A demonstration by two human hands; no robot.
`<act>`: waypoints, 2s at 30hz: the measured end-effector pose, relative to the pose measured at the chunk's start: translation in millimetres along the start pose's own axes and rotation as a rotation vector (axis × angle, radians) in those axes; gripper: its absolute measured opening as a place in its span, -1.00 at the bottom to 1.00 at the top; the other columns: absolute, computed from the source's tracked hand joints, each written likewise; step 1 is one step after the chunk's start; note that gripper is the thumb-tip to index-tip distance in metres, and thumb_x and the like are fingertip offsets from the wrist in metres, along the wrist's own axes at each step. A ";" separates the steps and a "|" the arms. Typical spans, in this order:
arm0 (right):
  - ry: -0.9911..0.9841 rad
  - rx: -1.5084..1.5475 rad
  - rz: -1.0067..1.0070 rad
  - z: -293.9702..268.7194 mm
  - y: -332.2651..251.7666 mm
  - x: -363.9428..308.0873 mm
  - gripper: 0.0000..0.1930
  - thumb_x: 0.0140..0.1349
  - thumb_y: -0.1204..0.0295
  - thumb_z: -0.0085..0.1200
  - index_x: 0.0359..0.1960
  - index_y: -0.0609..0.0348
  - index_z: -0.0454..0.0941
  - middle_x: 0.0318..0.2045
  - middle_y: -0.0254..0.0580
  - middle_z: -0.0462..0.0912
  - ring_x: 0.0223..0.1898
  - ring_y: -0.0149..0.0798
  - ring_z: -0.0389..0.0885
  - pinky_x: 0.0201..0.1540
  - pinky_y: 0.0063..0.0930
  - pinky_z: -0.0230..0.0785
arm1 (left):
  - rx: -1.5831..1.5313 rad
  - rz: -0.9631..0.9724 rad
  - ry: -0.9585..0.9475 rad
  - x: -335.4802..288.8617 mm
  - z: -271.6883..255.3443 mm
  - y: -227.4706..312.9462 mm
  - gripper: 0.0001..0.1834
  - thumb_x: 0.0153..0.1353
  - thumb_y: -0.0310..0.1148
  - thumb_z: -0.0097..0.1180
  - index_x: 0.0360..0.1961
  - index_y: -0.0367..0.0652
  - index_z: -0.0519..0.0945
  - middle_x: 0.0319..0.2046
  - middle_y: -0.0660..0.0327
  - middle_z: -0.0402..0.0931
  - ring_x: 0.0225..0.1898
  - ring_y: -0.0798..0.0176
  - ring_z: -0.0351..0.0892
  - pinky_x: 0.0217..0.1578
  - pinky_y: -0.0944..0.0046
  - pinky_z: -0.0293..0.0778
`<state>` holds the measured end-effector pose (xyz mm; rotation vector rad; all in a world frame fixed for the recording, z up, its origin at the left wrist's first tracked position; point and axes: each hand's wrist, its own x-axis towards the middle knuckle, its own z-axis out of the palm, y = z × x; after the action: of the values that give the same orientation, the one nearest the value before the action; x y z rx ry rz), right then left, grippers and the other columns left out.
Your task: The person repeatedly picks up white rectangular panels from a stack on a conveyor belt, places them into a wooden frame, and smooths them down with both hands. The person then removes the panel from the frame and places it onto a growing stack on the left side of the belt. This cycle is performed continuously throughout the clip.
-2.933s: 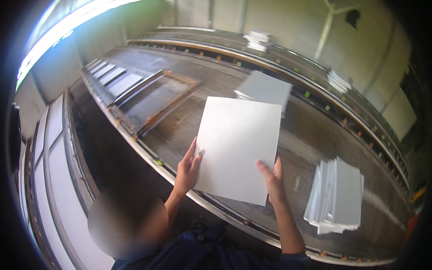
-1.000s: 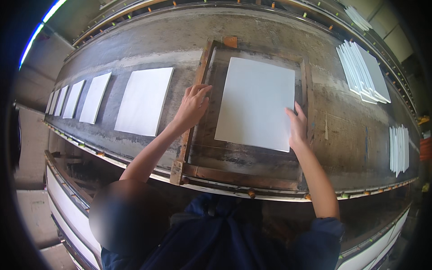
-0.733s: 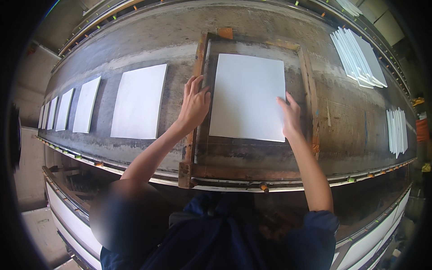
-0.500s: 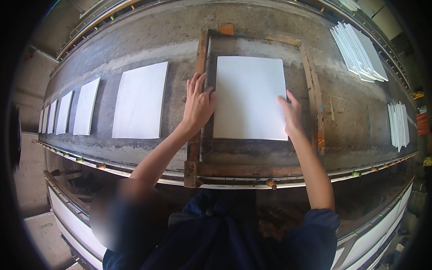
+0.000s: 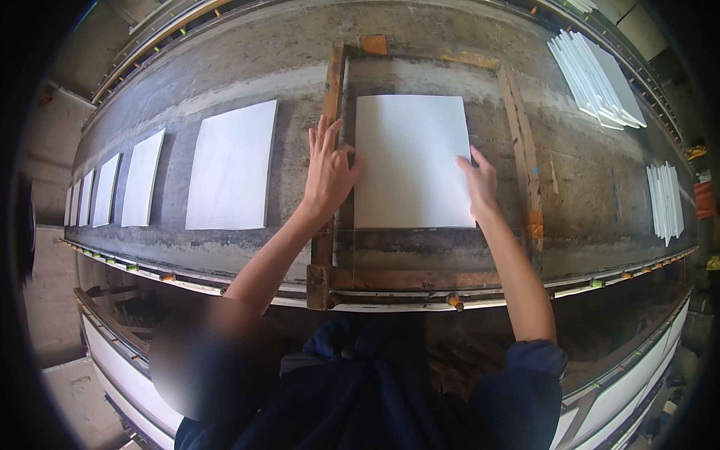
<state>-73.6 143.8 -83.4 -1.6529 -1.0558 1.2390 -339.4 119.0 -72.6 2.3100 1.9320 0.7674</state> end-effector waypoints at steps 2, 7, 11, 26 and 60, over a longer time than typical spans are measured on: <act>0.005 -0.009 0.010 2.3 -4.4 -4.2 -0.41 0.12 0.35 0.06 0.19 0.27 0.24 0.05 0.03 0.43 0.07 -0.21 0.40 0.15 -0.37 0.15 | -0.004 -0.001 -0.004 -0.1 -1.6 0.7 -0.71 0.08 -0.27 0.11 -0.44 -0.37 0.60 0.16 -0.13 0.15 0.31 -0.15 -0.12 0.29 -0.11 -0.20; 0.012 -0.039 0.008 -0.7 -2.7 -2.6 -0.42 0.12 0.36 0.05 0.19 0.28 0.23 0.07 0.02 0.41 0.10 -0.20 0.37 0.18 -0.35 0.12 | -0.045 -0.012 -0.002 0.3 -3.8 2.0 -0.75 0.03 -0.30 0.16 -0.48 -0.33 0.60 0.17 -0.10 0.15 0.32 -0.14 -0.15 0.30 -0.09 -0.21; 0.026 -0.064 -0.008 3.6 -10.0 -8.4 -0.43 0.11 0.36 0.06 0.18 0.26 0.27 0.01 0.02 0.47 0.01 -0.23 0.45 0.11 -0.39 0.20 | -0.025 -0.022 -0.008 -0.1 -1.5 -0.4 -0.79 0.01 -0.32 0.18 -0.51 -0.30 0.61 0.18 -0.08 0.14 0.32 -0.14 -0.16 0.31 -0.08 -0.22; 0.273 -0.735 -0.444 14.5 -3.9 -12.1 -0.56 0.16 0.34 0.02 0.03 0.36 0.38 -0.16 0.12 0.48 -0.07 0.00 0.41 0.02 -0.26 0.27 | 0.302 0.150 -0.103 -1.6 -0.4 11.8 -0.88 -0.03 -0.43 0.14 -0.48 -0.26 0.62 -0.05 0.02 0.36 0.27 -0.01 0.02 0.28 0.01 -0.06; -0.339 -1.041 -1.092 34.5 7.5 -37.8 -0.46 0.21 0.40 -0.17 0.22 0.36 0.09 0.25 0.08 0.12 0.31 -0.04 0.02 0.33 -0.21 -0.11 | 0.083 0.198 -0.195 -31.5 42.3 47.4 -0.24 0.14 -0.15 -0.19 0.20 -0.58 -0.02 0.24 -0.32 -0.13 0.32 -0.22 -0.22 0.28 -0.10 -0.22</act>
<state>-112.5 109.7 -85.8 -1.0721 -2.6115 0.1644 -282.9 90.9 -104.9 2.5447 1.7058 0.4588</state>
